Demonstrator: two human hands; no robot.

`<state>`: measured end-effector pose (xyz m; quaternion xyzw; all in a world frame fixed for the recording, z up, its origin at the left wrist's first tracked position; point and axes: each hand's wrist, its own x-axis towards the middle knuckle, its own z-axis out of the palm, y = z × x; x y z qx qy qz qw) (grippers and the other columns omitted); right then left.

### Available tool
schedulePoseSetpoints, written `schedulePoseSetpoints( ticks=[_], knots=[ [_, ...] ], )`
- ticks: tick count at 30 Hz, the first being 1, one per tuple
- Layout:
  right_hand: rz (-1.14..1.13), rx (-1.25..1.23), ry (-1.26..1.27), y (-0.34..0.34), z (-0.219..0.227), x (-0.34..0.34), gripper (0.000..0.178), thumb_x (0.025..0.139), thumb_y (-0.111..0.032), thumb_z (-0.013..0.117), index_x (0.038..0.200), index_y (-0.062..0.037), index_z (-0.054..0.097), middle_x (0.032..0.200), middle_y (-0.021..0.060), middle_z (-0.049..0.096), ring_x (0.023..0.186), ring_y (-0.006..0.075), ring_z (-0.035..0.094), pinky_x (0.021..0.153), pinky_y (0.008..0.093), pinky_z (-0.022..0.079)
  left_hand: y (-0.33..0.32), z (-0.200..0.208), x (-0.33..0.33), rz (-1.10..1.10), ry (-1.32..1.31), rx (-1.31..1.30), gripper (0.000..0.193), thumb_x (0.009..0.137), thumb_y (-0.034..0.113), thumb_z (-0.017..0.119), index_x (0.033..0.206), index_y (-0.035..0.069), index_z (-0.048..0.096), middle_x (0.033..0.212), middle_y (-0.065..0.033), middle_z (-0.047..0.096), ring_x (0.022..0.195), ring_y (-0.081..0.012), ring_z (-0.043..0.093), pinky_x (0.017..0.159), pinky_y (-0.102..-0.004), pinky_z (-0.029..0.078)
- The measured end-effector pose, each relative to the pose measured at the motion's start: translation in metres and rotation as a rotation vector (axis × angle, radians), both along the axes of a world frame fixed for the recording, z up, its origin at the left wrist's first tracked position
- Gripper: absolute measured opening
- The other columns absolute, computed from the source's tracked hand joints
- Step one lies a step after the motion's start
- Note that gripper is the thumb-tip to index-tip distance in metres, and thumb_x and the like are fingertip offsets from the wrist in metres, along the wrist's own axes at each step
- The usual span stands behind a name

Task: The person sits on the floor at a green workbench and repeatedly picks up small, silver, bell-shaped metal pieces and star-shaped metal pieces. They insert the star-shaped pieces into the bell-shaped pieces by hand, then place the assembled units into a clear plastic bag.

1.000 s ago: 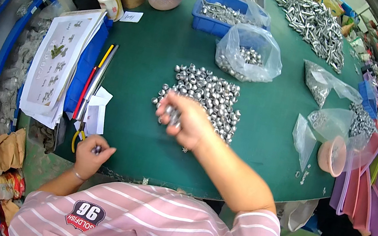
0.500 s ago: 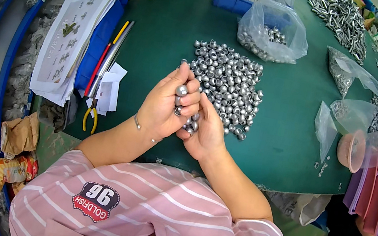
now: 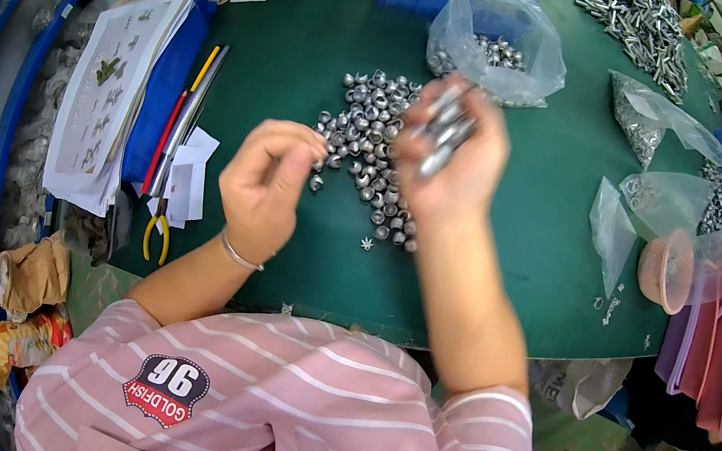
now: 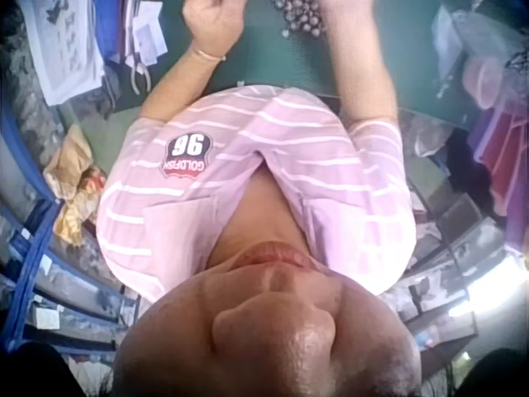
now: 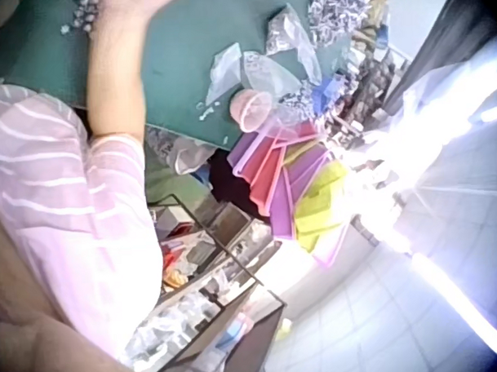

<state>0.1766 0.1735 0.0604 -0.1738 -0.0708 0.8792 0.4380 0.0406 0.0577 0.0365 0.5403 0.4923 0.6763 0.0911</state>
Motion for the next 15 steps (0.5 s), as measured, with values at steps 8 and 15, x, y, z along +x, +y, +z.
schedulePoseSetpoints(
  ticks=[8,15],
  knots=[
    [-0.380,0.388,-0.834,0.195,-0.012,0.000,0.026,0.076,-0.009,0.057,0.099,0.0043,0.061,0.085,0.0116,0.062,0.078,0.0227,0.059,0.070,0.0323,0.048,-0.011,-0.028,-0.021,0.027,-0.077,-0.398,0.007,0.082,0.005,0.062,0.083,-0.001,0.060,0.087,-0.0050,0.058,0.070,-0.0085,0.052,0.063,-0.0223,0.043],
    [-0.595,1.477,-1.415,0.114,-0.004,0.008,0.016,0.081,-0.013,0.055,0.091,-0.0008,0.060,0.075,0.0089,0.063,0.068,0.0181,0.059,0.058,0.0284,0.048,-0.015,-0.052,-0.032,-0.073,0.401,-0.590,0.015,0.071,0.003,0.068,0.085,0.002,0.062,0.082,-0.0067,0.057,0.059,-0.0143,0.052,0.055,-0.0250,0.044]
  ],
)
